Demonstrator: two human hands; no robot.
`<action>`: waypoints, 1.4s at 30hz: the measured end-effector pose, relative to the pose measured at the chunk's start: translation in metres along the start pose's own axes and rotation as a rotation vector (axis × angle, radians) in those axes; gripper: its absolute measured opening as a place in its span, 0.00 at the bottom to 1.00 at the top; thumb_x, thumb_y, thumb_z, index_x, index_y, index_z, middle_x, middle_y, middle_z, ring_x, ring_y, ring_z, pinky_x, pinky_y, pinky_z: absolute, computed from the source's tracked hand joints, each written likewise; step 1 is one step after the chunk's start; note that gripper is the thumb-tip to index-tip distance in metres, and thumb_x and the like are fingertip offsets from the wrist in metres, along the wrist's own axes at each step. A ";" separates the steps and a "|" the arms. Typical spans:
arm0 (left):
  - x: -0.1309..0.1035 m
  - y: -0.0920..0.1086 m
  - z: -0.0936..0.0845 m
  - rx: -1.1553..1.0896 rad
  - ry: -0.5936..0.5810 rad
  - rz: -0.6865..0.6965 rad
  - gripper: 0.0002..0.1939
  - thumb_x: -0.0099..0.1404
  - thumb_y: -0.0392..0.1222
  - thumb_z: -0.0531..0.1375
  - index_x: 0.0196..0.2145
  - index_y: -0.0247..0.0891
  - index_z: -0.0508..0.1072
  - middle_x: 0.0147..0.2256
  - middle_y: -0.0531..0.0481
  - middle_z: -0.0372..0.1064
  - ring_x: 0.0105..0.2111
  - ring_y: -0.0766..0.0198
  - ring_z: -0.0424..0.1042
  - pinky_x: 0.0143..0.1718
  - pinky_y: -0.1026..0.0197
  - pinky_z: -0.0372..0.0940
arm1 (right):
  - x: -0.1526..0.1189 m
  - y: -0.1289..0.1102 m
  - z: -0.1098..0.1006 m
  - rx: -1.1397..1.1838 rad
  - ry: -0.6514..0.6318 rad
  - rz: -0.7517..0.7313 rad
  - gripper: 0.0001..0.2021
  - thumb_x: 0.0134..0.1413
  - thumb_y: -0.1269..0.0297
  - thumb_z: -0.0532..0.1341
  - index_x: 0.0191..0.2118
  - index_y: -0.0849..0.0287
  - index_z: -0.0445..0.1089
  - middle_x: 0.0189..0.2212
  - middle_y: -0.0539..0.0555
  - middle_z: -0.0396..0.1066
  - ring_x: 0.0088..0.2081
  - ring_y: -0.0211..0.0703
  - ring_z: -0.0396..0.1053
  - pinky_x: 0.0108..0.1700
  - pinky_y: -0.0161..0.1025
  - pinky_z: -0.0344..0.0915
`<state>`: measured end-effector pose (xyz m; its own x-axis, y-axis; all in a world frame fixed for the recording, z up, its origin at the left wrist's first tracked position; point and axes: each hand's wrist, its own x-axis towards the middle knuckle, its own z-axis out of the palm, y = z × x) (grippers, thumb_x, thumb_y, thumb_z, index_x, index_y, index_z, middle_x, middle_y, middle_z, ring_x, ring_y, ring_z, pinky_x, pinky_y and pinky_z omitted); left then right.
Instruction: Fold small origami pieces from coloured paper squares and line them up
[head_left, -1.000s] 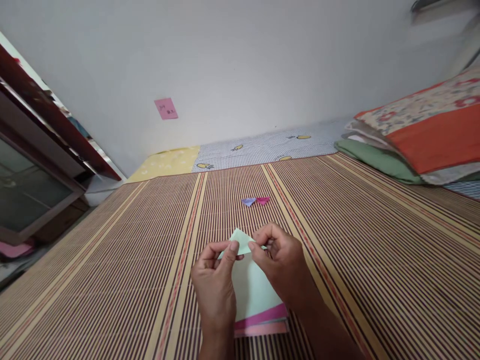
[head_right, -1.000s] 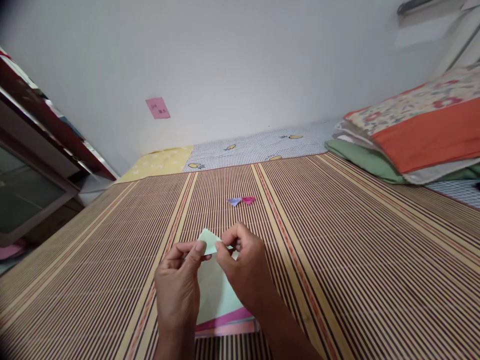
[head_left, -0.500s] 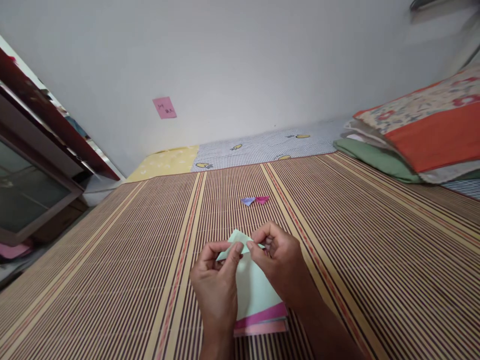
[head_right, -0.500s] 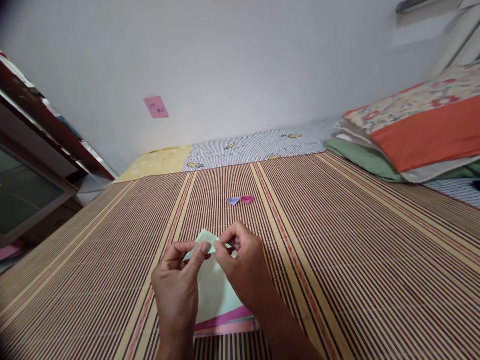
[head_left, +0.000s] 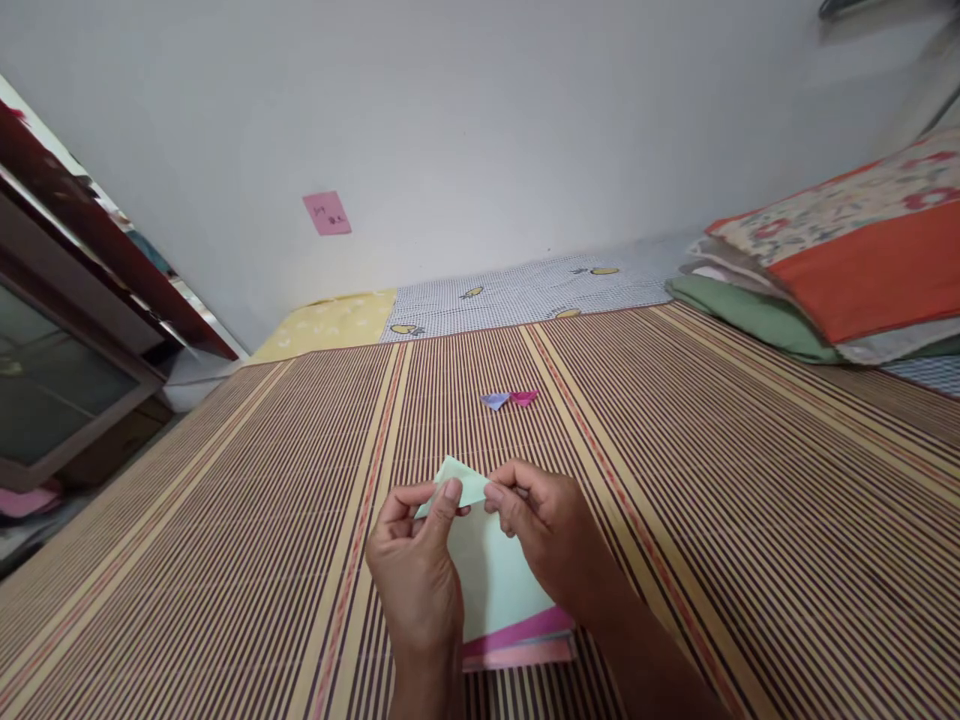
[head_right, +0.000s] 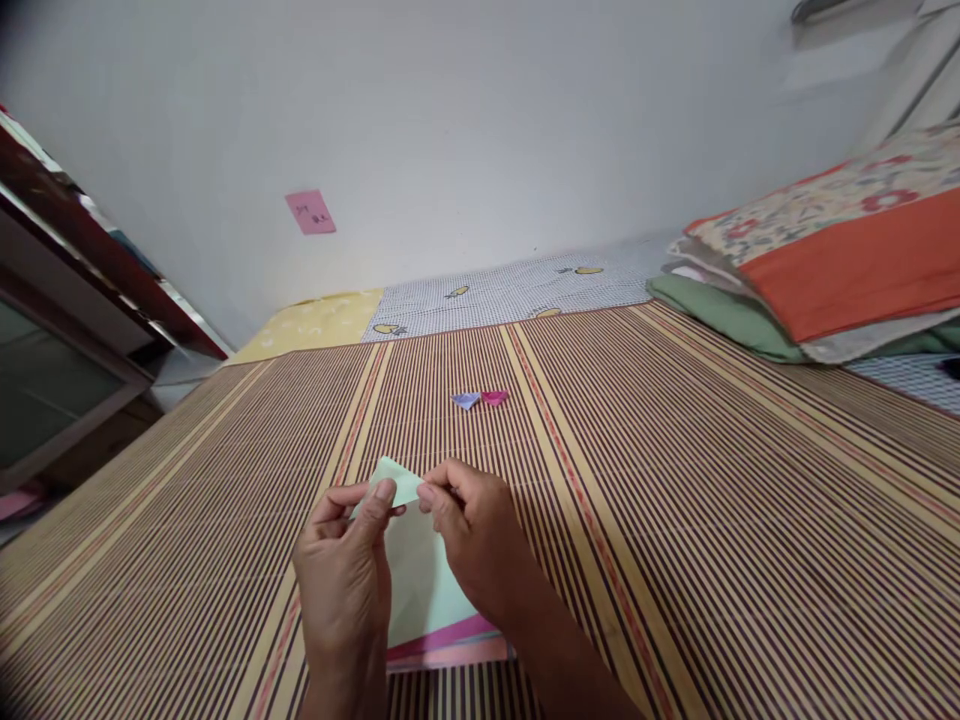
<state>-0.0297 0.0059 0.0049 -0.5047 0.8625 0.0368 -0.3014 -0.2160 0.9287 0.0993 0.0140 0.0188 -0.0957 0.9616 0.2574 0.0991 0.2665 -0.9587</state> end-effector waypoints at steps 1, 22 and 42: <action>0.000 0.000 0.000 0.008 0.006 0.015 0.16 0.50 0.40 0.76 0.32 0.36 0.75 0.26 0.54 0.76 0.22 0.67 0.75 0.26 0.66 0.69 | 0.001 0.001 -0.001 0.006 -0.003 -0.007 0.11 0.63 0.65 0.57 0.29 0.59 0.71 0.20 0.46 0.63 0.23 0.36 0.61 0.27 0.34 0.56; -0.003 0.006 -0.001 0.224 -0.179 -0.011 0.16 0.52 0.43 0.75 0.29 0.36 0.71 0.26 0.55 0.73 0.21 0.69 0.72 0.21 0.70 0.65 | 0.007 0.003 -0.011 0.145 -0.082 0.096 0.08 0.59 0.61 0.64 0.38 0.61 0.75 0.29 0.50 0.73 0.31 0.40 0.71 0.32 0.34 0.65; -0.005 0.008 0.004 0.284 -0.451 -0.139 0.14 0.63 0.47 0.68 0.26 0.35 0.75 0.22 0.50 0.75 0.23 0.67 0.71 0.27 0.67 0.62 | 0.005 0.010 -0.010 -0.128 0.158 -0.049 0.13 0.65 0.59 0.57 0.29 0.58 0.66 0.21 0.47 0.64 0.24 0.37 0.62 0.28 0.35 0.58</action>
<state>-0.0266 0.0012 0.0138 -0.0596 0.9982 0.0029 -0.0788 -0.0076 0.9969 0.1096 0.0220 0.0118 0.0517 0.9429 0.3291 0.2246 0.3101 -0.9238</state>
